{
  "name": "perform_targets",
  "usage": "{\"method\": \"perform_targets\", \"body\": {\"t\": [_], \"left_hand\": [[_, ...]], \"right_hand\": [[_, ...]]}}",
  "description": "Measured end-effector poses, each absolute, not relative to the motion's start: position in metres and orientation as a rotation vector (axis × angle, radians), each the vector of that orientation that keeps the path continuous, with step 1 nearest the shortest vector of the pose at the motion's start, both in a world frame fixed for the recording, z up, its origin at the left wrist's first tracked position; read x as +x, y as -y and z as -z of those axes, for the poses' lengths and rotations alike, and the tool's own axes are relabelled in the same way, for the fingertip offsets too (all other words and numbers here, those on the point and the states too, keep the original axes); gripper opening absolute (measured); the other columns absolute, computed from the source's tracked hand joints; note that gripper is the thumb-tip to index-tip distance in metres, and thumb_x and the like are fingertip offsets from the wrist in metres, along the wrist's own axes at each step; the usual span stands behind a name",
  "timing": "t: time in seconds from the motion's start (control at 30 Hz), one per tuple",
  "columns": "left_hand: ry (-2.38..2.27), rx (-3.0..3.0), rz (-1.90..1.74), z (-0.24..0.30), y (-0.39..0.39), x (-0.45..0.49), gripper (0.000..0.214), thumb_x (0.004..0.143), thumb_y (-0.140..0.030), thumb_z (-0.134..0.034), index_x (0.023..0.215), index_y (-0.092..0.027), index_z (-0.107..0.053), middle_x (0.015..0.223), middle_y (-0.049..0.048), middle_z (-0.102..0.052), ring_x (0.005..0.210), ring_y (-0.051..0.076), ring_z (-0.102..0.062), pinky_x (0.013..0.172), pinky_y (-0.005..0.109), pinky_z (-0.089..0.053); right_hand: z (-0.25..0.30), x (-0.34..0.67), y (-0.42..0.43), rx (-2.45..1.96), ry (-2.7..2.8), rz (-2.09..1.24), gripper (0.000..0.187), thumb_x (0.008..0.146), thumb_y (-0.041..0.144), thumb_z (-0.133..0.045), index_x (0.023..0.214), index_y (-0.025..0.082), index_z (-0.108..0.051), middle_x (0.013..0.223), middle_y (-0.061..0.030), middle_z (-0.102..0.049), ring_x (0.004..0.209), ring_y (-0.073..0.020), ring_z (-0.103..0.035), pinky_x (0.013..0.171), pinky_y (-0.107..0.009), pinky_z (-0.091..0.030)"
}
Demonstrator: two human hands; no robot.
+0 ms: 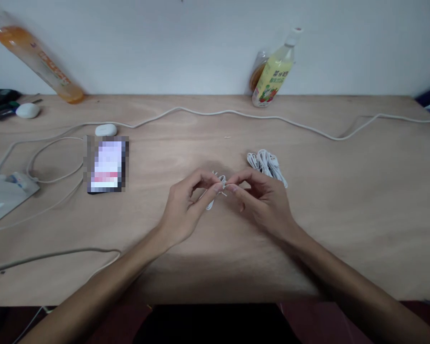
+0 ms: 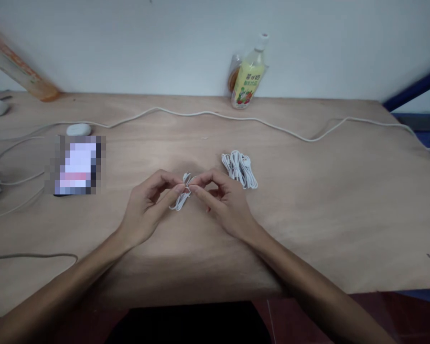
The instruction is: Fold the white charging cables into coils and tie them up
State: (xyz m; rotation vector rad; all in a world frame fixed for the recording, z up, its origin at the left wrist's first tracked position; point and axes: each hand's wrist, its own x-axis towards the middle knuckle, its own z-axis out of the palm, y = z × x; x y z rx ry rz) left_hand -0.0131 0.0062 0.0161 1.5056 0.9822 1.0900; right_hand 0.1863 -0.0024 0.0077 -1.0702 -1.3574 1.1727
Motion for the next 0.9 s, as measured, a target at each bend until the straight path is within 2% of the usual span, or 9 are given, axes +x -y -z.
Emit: {"method": "perform_targets", "body": {"t": [0.27,0.43,0.57,0.9], "left_hand": [[-1.010,1.534,-1.069,-0.0157,-0.0063,-0.0106,0.018,0.101,-0.036,-0.075,0.091,-0.021,-0.073,0.088,0.0026,-0.076,0.085,0.019,-0.070,0.082,0.032,-0.056],[-1.040,1.591,-1.053,-0.0160,-0.0054,-0.0110,0.016,0.102,-0.034,-0.072,0.093,-0.021,-0.072,0.087,0.0020,-0.074,0.082,0.017,-0.068,0.075,0.029,-0.054],[-1.063,1.697,-1.080,-0.0136,-0.0054,-0.0117,0.016,0.105,-0.033,-0.069,0.095,-0.021,-0.071,0.090,0.0025,-0.076,0.086,0.019,-0.071,0.081,0.031,-0.055],[-1.095,1.841,-1.100,-0.0124,-0.0059,-0.0128,0.015,0.106,-0.033,-0.068,0.096,-0.022,-0.071,0.093,0.0037,-0.080,0.086,0.020,-0.073,0.081,0.032,-0.057]], "right_hand": [[-0.0113,0.1834,0.0055,-1.134,1.428,-1.039,0.011,0.093,0.031,-0.082,0.086,0.024,-0.078,0.084,-0.0007,-0.078,0.069,-0.0143,-0.067,0.048,-0.024,-0.047],[-0.0078,0.1831,0.0054,-1.139,1.443,-1.001,0.009,0.094,0.029,-0.080,0.087,0.024,-0.077,0.084,0.0002,-0.076,0.069,-0.0137,-0.066,0.050,-0.024,-0.047],[-0.0044,0.1823,0.0062,-1.148,1.466,-0.986,0.012,0.096,0.032,-0.079,0.087,0.024,-0.076,0.083,-0.0001,-0.075,0.068,-0.0138,-0.064,0.050,-0.024,-0.048],[-0.0041,0.1804,0.0069,-1.170,1.457,-0.988,0.014,0.096,0.033,-0.079,0.087,0.023,-0.077,0.082,-0.0008,-0.076,0.066,-0.0138,-0.064,0.049,-0.024,-0.047]]}}
